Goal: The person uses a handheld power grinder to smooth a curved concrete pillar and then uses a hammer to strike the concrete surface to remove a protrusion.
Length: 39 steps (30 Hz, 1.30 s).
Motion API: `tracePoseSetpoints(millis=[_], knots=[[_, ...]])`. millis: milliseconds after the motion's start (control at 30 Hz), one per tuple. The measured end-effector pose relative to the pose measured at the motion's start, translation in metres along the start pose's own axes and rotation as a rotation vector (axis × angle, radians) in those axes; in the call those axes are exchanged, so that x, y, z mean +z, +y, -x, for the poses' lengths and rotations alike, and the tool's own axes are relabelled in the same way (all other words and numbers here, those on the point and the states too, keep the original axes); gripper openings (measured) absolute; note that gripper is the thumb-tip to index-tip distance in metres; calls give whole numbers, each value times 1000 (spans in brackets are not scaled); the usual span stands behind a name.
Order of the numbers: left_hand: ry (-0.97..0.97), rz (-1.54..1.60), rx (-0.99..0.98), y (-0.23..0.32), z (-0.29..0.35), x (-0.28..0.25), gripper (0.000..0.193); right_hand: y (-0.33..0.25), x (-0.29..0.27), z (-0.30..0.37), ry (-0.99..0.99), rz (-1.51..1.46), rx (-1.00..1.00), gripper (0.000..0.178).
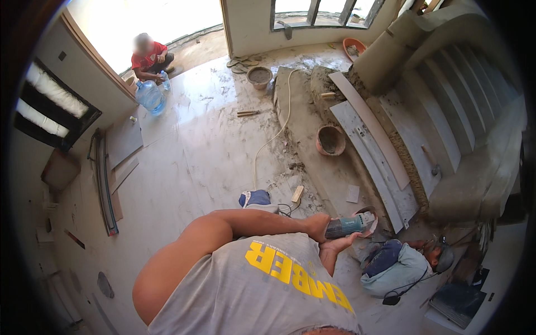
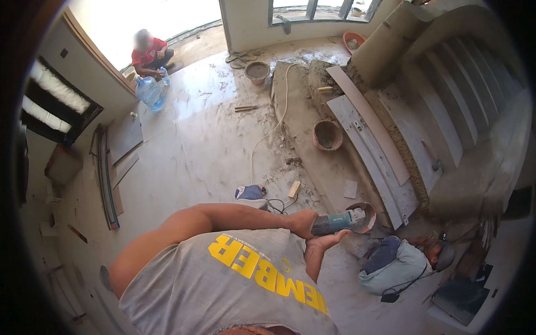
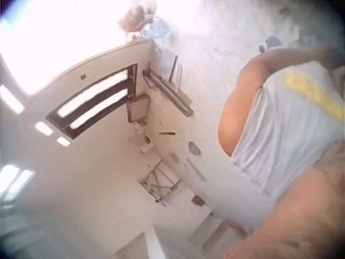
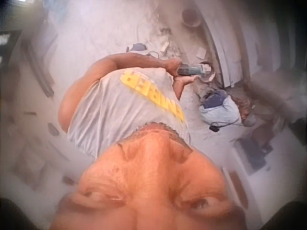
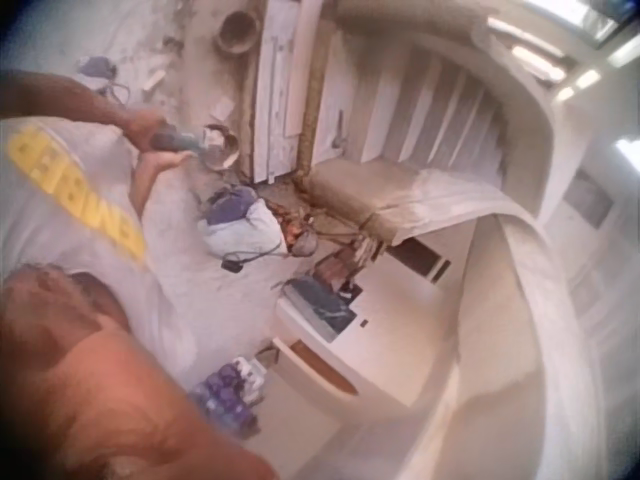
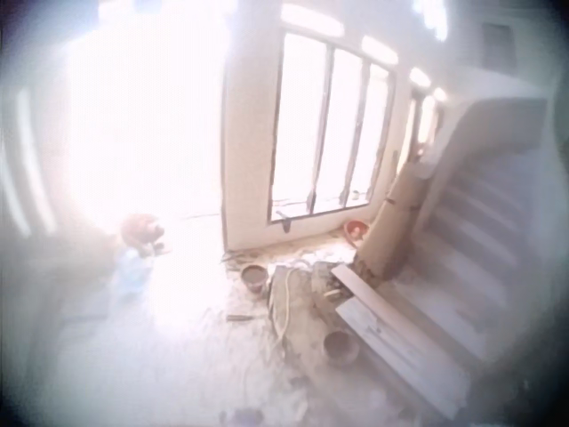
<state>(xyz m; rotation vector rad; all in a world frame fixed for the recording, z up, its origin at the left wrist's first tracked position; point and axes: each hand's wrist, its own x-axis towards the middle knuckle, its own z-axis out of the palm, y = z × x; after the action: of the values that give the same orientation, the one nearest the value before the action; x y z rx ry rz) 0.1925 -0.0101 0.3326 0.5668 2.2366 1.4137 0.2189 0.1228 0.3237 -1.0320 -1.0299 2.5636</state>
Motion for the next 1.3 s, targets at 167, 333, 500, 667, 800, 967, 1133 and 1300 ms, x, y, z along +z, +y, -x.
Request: tracePoseSetpoints(millis=[167,333,500,667,800,967,1133,1300], knots=[[74,-8,-151,4,21,21,42,-4,-33,-13,-145,0,143,79],[109,-58,-185,-1,28,25,43,-8,-33,6,-227,30,72,74],[80,-110,-126,9,28,35,41,-11,-34,17,-121,-10,15,74],[79,-34,-78,4,39,28,40,0,-26,25,-95,3,-33,77],[123,-10,-77,5,63,6,42,17,-4,47,-53,39,-29,75],[164,-62,-137,-30,94,-21,48,51,22,65,-107,83,54,73],[178,24,-81,-52,121,-51,50,82,32,84,-232,53,45,69],[122,38,-47,-47,153,-62,51,100,20,114,-167,81,-66,72]])
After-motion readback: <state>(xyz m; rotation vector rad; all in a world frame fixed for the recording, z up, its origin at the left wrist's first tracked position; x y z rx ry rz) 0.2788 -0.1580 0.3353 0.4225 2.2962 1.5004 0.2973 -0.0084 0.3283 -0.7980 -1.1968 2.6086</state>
